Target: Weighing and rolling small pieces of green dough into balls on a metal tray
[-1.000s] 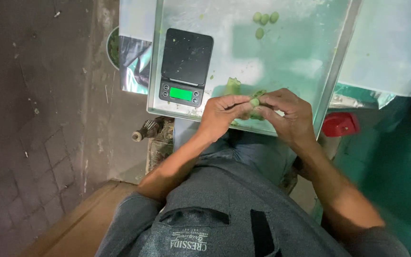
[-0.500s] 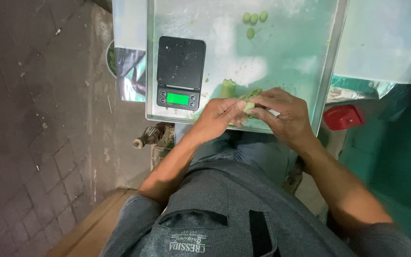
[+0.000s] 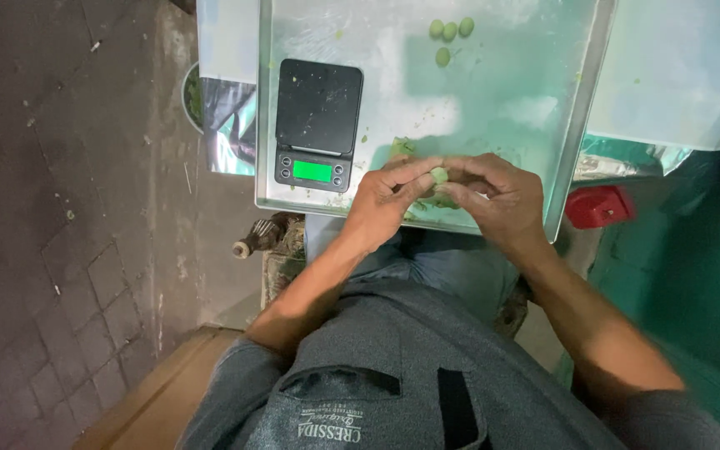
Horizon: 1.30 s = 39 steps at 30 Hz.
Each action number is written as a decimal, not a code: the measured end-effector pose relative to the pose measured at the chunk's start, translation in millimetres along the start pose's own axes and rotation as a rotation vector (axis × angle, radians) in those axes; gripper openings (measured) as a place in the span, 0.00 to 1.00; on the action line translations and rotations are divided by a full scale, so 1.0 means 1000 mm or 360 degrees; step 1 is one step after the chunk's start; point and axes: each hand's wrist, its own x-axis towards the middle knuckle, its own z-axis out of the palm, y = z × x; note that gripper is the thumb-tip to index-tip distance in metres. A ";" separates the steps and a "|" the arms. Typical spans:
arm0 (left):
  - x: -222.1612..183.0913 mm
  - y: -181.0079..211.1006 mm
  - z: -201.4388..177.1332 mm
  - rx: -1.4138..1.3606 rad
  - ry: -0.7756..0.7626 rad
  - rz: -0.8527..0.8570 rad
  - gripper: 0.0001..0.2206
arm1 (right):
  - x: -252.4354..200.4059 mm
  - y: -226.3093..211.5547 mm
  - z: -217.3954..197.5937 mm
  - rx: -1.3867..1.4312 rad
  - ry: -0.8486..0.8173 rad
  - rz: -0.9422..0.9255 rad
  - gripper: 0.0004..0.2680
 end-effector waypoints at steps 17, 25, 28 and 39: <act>-0.007 0.005 0.020 -0.0507 0.0165 -0.0411 0.13 | 0.001 0.009 -0.001 0.0206 0.0106 -0.0287 0.16; -0.012 -0.040 0.016 -0.0283 0.0190 -0.0350 0.16 | 0.003 0.001 -0.004 -0.0042 -0.0055 -0.0402 0.10; -0.011 0.000 0.021 -0.0116 0.0180 -0.0305 0.16 | 0.001 -0.004 -0.001 -0.0300 -0.0029 -0.0508 0.08; -0.005 -0.026 0.010 -0.0661 0.0142 -0.0212 0.19 | 0.003 -0.019 0.003 -0.0034 -0.0008 -0.0308 0.08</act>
